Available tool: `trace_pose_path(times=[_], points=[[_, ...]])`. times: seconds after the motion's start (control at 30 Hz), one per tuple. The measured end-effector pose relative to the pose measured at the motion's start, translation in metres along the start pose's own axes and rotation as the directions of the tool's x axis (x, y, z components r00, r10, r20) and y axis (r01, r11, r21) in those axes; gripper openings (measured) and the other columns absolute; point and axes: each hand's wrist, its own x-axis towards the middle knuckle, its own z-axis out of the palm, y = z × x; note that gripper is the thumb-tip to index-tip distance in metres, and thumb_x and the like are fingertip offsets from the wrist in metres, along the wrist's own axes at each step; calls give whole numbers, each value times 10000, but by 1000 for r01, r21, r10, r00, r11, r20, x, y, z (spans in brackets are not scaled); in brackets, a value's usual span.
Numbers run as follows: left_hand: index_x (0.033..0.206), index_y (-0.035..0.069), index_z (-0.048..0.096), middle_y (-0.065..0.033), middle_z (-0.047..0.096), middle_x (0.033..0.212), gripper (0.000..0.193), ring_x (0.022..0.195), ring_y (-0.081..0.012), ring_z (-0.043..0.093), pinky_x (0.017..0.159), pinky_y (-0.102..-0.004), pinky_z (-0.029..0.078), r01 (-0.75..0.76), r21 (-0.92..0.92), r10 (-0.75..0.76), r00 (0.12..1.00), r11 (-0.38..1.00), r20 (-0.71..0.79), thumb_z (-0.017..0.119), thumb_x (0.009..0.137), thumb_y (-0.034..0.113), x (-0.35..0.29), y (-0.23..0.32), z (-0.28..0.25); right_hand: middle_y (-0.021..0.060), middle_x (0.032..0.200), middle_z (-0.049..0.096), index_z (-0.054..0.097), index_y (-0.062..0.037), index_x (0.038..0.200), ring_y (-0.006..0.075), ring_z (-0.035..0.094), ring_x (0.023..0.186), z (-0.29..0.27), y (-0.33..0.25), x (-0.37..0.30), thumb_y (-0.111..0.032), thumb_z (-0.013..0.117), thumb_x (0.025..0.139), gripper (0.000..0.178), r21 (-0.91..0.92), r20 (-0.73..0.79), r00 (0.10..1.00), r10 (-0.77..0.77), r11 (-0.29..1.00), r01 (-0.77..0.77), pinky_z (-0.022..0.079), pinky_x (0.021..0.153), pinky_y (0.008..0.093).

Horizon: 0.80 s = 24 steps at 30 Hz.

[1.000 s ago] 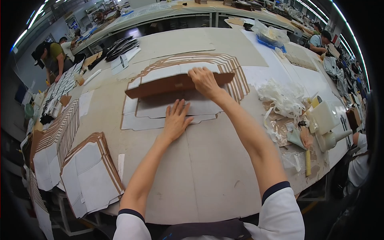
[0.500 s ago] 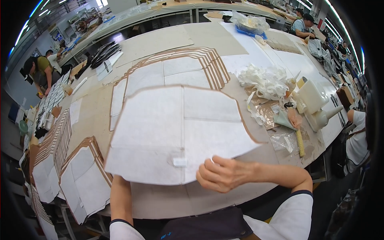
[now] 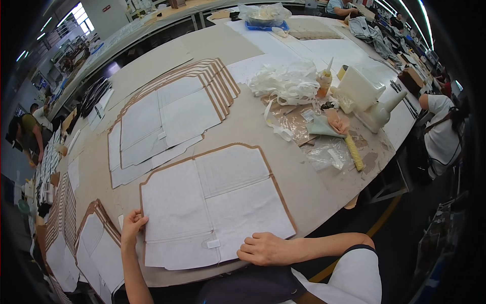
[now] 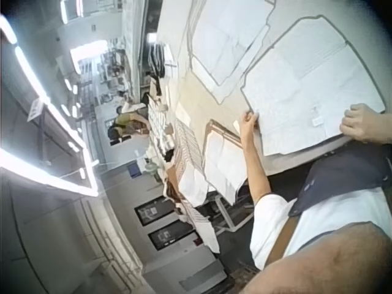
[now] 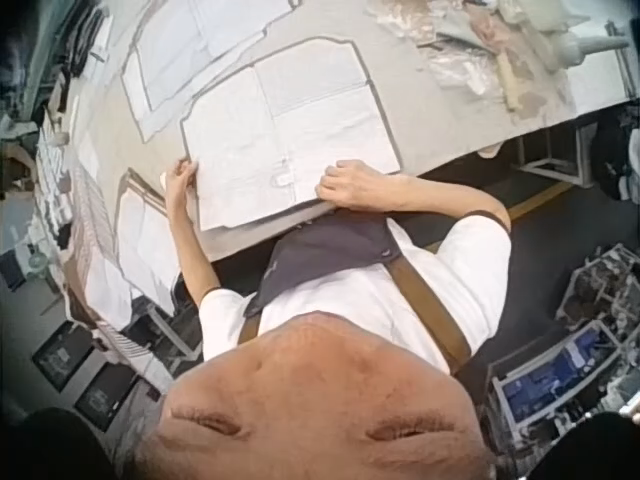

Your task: Assembling leather bag components by applying adhesive strips and folding edges.

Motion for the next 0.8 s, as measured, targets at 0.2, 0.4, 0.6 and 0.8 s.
trace_pose_path(times=[0.2, 0.4, 0.6, 0.8], points=[[1119, 8, 669, -66, 704, 1019, 236, 921, -137, 652, 736, -278, 530, -306, 338, 368, 920, 890, -136, 674, 938, 160, 27, 102, 63, 90, 765, 612, 623, -50, 896, 292, 640, 732, -63, 103, -21, -45, 691, 847, 84, 33, -318, 880, 353, 932, -362, 513, 639, 402], [1197, 12, 643, -69, 676, 1164, 346, 1112, -158, 624, 928, -327, 516, -415, -173, 447, 780, 893, 437, 629, 994, 291, 95, 222, 305, 123, 908, 652, 654, -56, 947, 313, 627, 952, -128, 246, -12, -47, 652, 813, 134, -349, -633, 707, 315, 700, -624, 485, 800, 432], [1175, 7, 577, -95, 672, 1032, 372, 997, -177, 654, 858, -337, 540, -135, -337, 229, 939, 932, 257, 738, 904, 205, 132, 255, 438, 148, 1187, 623, 651, -79, 1117, 303, 510, 1251, -142, 325, 6, -80, 718, 716, 407, -647, -328, 748, 577, 439, -623, 343, 1070, 502], [1112, 39, 587, 10, 580, 761, 244, 651, -91, 579, 662, -293, 518, 131, -612, 189, 883, 780, 430, 695, 904, 106, 135, 236, 401, 134, 1216, 629, 697, -76, 1081, 298, 506, 1267, -156, 335, -11, -137, 718, 733, 355, -698, -254, 689, 679, 364, -617, 338, 1077, 526]])
